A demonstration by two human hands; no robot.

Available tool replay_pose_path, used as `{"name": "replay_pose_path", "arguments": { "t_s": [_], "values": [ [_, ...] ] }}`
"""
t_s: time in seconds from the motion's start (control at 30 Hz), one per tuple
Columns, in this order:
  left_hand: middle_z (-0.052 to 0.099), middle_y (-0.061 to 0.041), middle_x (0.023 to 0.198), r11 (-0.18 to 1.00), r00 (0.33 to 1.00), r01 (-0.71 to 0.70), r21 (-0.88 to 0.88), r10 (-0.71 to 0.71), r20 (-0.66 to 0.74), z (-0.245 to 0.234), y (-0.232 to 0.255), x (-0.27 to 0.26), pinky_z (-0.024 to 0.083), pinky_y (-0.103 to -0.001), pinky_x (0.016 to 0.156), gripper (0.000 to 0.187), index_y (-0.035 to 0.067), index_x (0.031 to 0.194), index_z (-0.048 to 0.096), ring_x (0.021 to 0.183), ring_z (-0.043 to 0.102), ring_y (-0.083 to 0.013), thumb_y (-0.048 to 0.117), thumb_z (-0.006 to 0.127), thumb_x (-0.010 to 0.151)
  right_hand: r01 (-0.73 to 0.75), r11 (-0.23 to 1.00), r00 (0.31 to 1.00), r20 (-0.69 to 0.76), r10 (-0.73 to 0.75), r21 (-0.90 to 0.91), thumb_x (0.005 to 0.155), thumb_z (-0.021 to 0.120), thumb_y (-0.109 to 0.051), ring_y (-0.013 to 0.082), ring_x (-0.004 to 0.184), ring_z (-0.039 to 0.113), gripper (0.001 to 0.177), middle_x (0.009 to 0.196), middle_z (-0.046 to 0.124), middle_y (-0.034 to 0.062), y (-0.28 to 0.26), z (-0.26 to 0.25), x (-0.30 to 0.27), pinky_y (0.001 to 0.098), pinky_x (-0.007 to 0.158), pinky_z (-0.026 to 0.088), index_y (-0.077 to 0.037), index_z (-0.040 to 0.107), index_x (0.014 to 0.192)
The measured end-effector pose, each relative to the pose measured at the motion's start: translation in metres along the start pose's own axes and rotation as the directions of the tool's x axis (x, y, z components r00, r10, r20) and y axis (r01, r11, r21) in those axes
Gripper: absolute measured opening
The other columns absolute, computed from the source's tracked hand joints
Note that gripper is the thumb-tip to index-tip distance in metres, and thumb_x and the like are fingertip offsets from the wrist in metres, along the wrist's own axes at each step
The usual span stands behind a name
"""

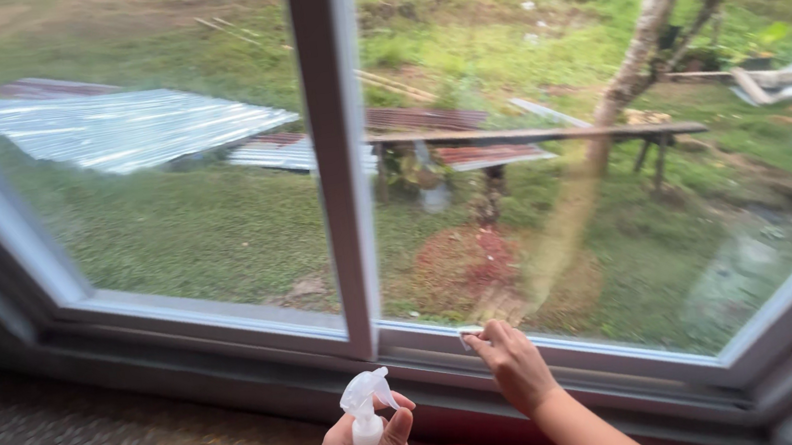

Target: The person cleans a large window using a spray bottle and a white cloth. They repeatedly spray the glass and wipe the surface and frame in sections, moving from the center to the edges and lower sills.

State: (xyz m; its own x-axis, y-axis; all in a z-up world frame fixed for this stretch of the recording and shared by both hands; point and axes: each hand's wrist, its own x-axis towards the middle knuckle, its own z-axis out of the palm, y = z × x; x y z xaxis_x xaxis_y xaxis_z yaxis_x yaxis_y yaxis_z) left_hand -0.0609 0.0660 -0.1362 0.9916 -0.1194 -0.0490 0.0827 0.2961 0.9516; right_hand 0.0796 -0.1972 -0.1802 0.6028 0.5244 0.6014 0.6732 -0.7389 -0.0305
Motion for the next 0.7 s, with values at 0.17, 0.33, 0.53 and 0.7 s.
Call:
{"name": "replay_pose_path", "arguments": {
  "t_s": [0.17, 0.33, 0.53, 0.7],
  "values": [
    [0.055, -0.003, 0.051, 0.998, 0.998, 0.062, 0.009, -0.062, 0.002, 0.041, -0.003, -0.003, 0.042, -0.027, 0.044, 0.038, 0.002, 0.107, 0.069, 0.044, 0.056, -0.0127, 0.033, 0.076, 0.086, -0.082, 0.995, 0.994, -0.077, 0.077, -0.063, 0.078, 0.062, 0.002, 0.0265, 0.087, 0.063, 0.036, 0.092, 0.062, 0.0083, 0.044, -0.037, -0.055, 0.0397, 0.078, 0.054, -0.007, 0.076, 0.111],
    [0.058, -0.003, 0.050, 0.993, 0.995, 0.016, 0.113, -0.027, 0.098, 0.064, -0.015, -0.002, 0.044, -0.024, 0.052, 0.041, 0.003, 0.110, 0.069, 0.048, 0.061, -0.0113, 0.038, 0.074, 0.088, -0.218, 0.966, 0.973, -0.110, 0.203, -0.140, 0.076, 0.063, 0.004, 0.0266, 0.084, 0.064, 0.039, 0.090, 0.063, 0.0068, 0.089, -0.066, -0.110, 0.0402, 0.074, 0.054, -0.013, 0.078, 0.108],
    [0.060, -0.003, 0.054, 0.988, 0.988, 0.130, 0.083, -0.135, 0.068, 0.089, -0.036, -0.005, 0.037, -0.026, 0.048, 0.042, 0.003, 0.110, 0.069, 0.047, 0.056, -0.0100, 0.036, 0.076, 0.084, -0.404, 0.874, 0.912, -0.184, 0.366, -0.268, 0.081, 0.063, 0.002, 0.0274, 0.086, 0.064, 0.035, 0.092, 0.062, 0.0073, 0.130, -0.089, -0.167, 0.0424, 0.079, 0.055, -0.016, 0.078, 0.107],
    [0.060, -0.002, 0.055, 0.994, 0.995, 0.095, 0.060, -0.097, 0.027, 0.100, -0.050, -0.008, 0.035, -0.025, 0.046, 0.043, 0.001, 0.108, 0.068, 0.046, 0.053, -0.0089, 0.035, 0.077, 0.084, -0.589, 0.767, 0.806, -0.248, 0.537, -0.253, 0.087, 0.063, 0.002, 0.0281, 0.090, 0.066, 0.034, 0.094, 0.062, 0.0067, 0.151, -0.099, -0.204, 0.0431, 0.079, 0.058, -0.016, 0.077, 0.111]
  ]
}}
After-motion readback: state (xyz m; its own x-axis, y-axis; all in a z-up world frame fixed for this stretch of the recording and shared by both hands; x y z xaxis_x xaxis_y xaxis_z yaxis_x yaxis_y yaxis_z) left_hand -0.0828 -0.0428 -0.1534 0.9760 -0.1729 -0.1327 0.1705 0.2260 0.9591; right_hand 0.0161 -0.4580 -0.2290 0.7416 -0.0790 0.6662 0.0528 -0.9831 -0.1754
